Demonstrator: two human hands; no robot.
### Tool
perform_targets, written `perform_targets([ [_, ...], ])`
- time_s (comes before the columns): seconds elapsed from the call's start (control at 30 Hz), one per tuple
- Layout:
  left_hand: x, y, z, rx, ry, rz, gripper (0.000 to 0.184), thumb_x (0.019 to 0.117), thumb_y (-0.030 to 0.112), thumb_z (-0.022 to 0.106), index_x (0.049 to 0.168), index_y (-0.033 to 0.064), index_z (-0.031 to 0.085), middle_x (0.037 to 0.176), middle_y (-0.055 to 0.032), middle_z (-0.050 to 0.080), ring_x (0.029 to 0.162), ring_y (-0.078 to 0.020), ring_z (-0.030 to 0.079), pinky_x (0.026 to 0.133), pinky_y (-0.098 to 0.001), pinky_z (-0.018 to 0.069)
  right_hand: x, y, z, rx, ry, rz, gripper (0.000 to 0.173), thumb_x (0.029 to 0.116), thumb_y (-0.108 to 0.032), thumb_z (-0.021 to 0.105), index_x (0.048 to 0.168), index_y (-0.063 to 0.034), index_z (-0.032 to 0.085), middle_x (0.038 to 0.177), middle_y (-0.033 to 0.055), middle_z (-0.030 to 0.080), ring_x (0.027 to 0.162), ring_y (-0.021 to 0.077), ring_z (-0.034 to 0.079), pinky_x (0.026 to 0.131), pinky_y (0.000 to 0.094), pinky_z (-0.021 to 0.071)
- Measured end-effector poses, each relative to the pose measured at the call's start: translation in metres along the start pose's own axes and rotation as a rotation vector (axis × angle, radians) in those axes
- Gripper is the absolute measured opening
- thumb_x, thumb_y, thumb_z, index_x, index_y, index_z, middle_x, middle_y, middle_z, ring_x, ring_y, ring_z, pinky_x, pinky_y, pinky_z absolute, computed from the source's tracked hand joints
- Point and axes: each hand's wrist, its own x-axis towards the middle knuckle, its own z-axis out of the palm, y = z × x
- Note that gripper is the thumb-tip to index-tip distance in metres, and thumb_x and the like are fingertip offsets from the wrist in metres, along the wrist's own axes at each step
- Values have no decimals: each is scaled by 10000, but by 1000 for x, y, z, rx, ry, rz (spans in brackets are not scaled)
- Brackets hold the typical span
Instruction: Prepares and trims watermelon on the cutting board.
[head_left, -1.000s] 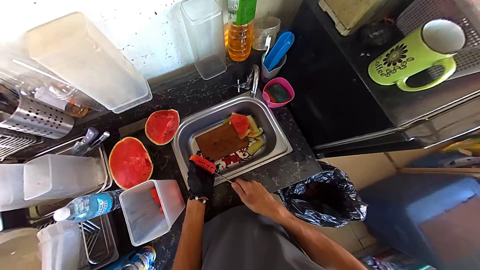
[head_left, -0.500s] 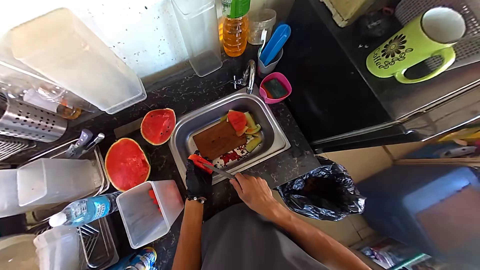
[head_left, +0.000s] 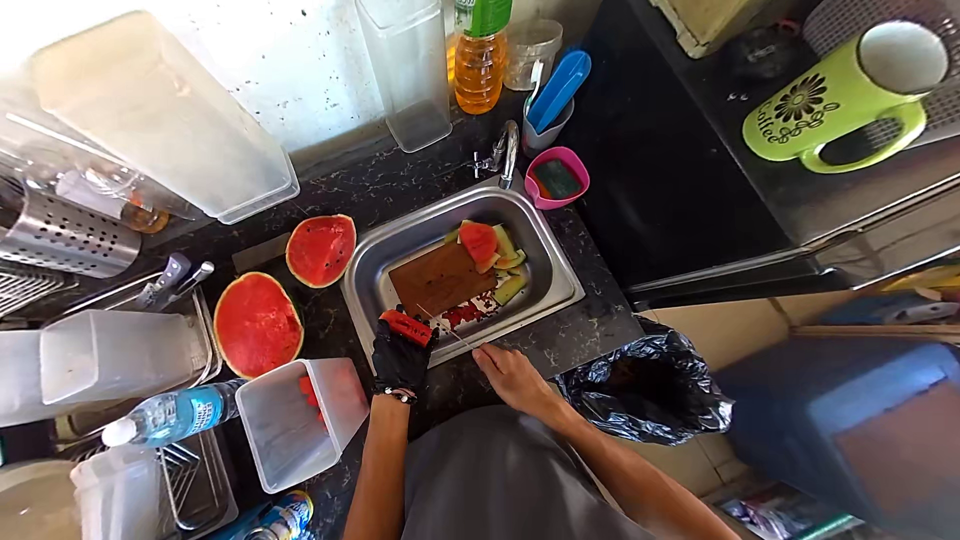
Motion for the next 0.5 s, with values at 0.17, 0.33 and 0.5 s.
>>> perform_targets([
  [0.17,3,-3,-5,54,-81,75,515,1101,480,190,1385,140,452,1146,-108,627,1011,-239,644,871,-488,550,-14,-18,-7,-144,-103,4,554,1101,-505,269,1033,-88,628,766,112,604,773,311,645,692,525,494],
  [0.33,14,-7,-19,-11,-216,79,545,1104,487,184,1418,127,447,1146,-126,649,998,-262,667,871,-489,566,-10,-18,-2,-149,-111,15,555,1101,-503,275,1044,-83,632,784,126,623,798,325,660,709,537,508],
  [0.5,17,-12,-22,17,-258,96,487,1111,451,230,1357,113,481,1067,-124,664,926,-261,678,822,-473,579,-11,-26,-2,-296,-42,24,554,1099,-508,279,1126,-82,631,888,155,686,881,364,701,733,560,535],
])
